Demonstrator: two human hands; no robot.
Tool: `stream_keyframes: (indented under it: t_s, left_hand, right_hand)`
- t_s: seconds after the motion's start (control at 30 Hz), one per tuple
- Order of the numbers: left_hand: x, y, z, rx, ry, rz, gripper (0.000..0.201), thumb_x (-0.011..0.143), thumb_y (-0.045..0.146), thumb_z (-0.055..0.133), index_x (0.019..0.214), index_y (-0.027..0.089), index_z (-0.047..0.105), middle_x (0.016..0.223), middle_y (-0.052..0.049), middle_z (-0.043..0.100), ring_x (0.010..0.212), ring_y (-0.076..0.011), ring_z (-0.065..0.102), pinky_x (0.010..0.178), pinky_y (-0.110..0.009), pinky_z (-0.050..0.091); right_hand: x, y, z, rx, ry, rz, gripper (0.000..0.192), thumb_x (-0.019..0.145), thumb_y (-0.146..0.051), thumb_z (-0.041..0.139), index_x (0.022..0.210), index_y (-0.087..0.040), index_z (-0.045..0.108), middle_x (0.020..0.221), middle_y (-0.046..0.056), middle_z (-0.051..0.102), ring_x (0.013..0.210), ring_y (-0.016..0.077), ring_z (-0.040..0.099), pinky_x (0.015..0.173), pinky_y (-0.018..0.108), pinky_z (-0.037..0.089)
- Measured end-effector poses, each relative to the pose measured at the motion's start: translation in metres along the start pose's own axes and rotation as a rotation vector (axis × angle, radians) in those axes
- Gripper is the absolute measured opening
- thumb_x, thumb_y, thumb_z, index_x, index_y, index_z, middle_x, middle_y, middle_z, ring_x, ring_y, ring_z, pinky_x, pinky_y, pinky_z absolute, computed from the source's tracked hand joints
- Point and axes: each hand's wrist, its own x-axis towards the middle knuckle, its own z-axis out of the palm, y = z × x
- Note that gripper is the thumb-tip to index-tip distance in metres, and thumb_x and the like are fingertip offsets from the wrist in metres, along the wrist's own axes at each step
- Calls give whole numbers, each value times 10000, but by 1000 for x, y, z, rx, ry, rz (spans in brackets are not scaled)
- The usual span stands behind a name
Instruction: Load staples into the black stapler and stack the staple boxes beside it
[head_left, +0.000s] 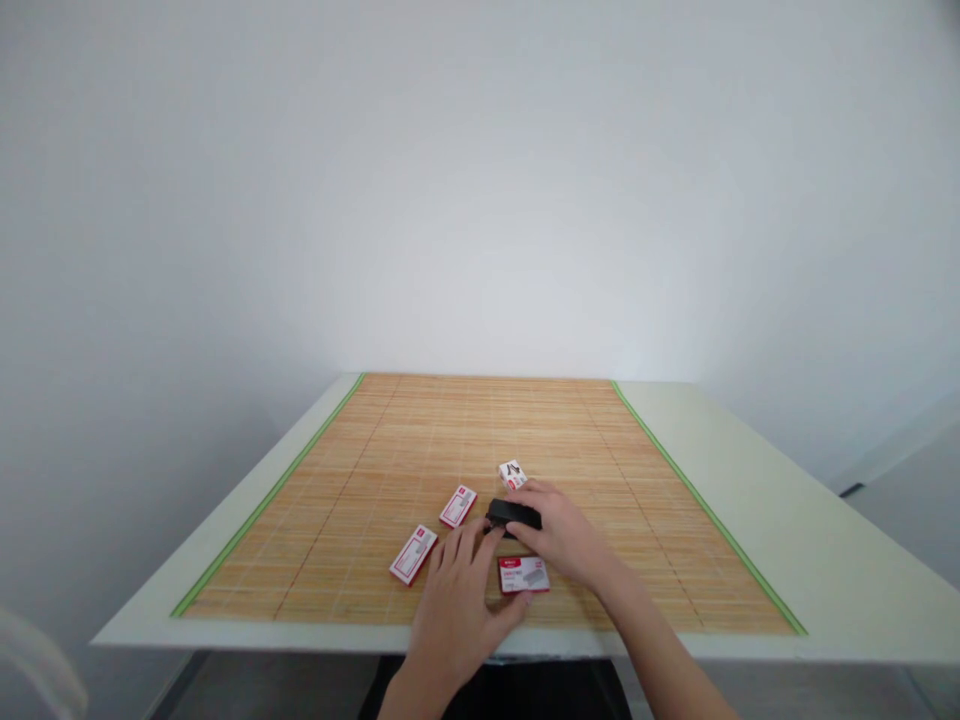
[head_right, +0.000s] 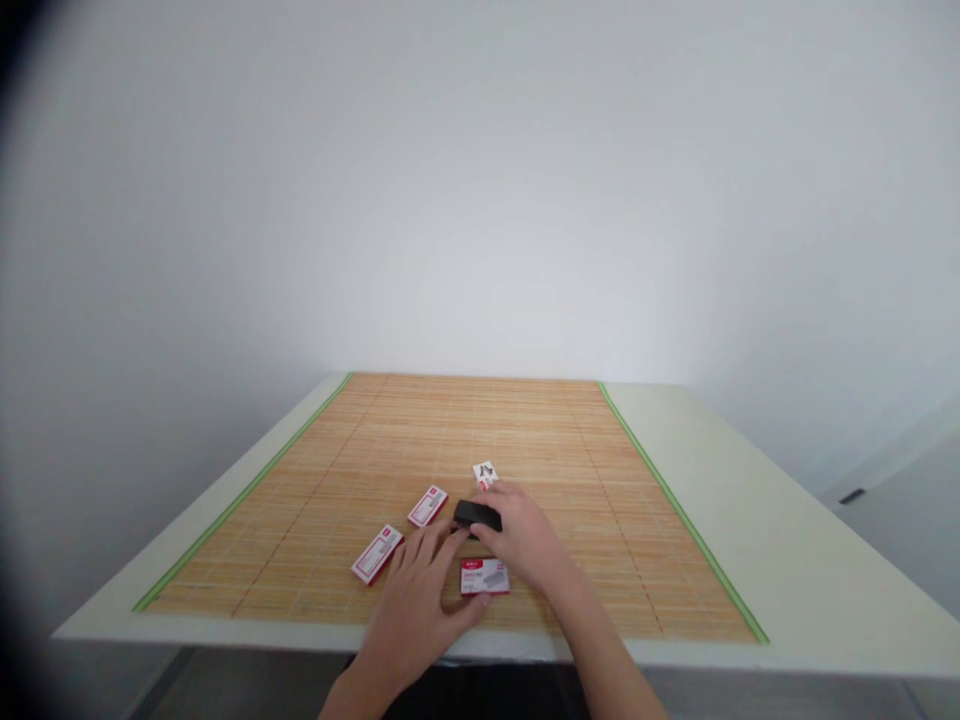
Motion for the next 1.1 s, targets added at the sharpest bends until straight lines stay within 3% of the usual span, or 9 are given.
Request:
stream_keyframes:
  t_s: [0.1, 0.23, 0.37, 0.5, 0.57, 0.63, 0.77, 0.87, 1.1]
  left_hand:
    - [-2, 1, -4, -20, 8, 10, 626, 827, 418, 754, 1415, 368, 544, 1487, -75, 505, 1363, -361, 458, 1131, -554, 373]
    - [-1, 4, -9, -84, -83, 38, 378, 871, 288, 663, 1242, 353, 627, 1262, -39, 643, 1178, -297, 573, 993, -450, 460]
    - [0, 5, -3, -59, -27, -30, 550, 828, 235, 648, 1365, 304, 551, 1227, -53, 676, 1135, -302, 598, 997, -460, 440]
    - [1, 4, -3, -27, -29, -100, 531, 816, 363, 719, 1327, 291, 592, 1233, -62, 692, 1148, -318, 609, 1043, -479, 411]
    - [3, 0, -10, -72, -96, -109, 661, 730, 450, 815, 1330, 281, 595, 1267, -72, 686, 1155, -330, 614, 1049, -477, 415]
    - [6, -5, -19, -130, -190, -111, 749, 673, 460, 863, 1348, 281, 590, 1248, -71, 693, 1114, -320, 634, 1016, -455, 443]
    - [15, -4, -26, -173, -256, -63, 641, 697, 450, 857, 1283, 313, 638, 1208, -47, 680, 1107, -294, 621, 981, -412, 454]
    - [23, 6, -18, -179, -244, -6, 635, 665, 492, 885, 1237, 334, 657, 1214, -31, 650, 1151, -294, 586, 982, -400, 445]
    - [34, 20, 1, -195, -235, 47, 633, 629, 477, 908, 1198, 330, 672, 1154, -23, 631, 1099, -279, 576, 957, -392, 444]
  right_hand:
    - [-3, 5, -2, 28, -14, -13, 322, 846, -188, 698, 1154, -249, 772, 1180, 69, 714, 1147, 258, 616, 1058, 407, 446]
    - [-20, 17, -16, 51, 9, 28, 375, 849, -181, 633, 1198, -242, 756, 1162, 73, 711, 1092, 249, 627, 998, 384, 470]
    - [-47, 34, -21, 17, 101, 211, 298, 884, -350, 649, 1124, -214, 761, 958, 54, 699, 856, 221, 626, 760, 321, 477]
    - [-72, 48, -14, 93, 122, 388, 472, 914, -555, 623, 1181, -180, 731, 738, 4, 618, 686, 188, 561, 633, 293, 410]
    - [-83, 50, -10, 148, 109, 419, 525, 920, -591, 608, 1223, -176, 715, 698, -13, 571, 664, 180, 538, 620, 289, 396]
    - [-92, 48, -9, 196, 80, 410, 531, 907, -567, 641, 1275, -187, 686, 704, -21, 556, 672, 177, 532, 621, 284, 396]
    - [-103, 34, -8, 301, -58, 365, 493, 834, -412, 741, 1278, -215, 656, 772, -19, 595, 691, 168, 548, 619, 267, 416]
    - [-103, 27, -6, 321, -99, 318, 427, 823, -318, 723, 1231, -212, 655, 807, -17, 618, 705, 165, 566, 634, 263, 434]
    - [-101, 32, 2, 230, -53, 292, 278, 832, -242, 673, 1107, -201, 678, 740, -36, 599, 661, 151, 555, 601, 247, 404]
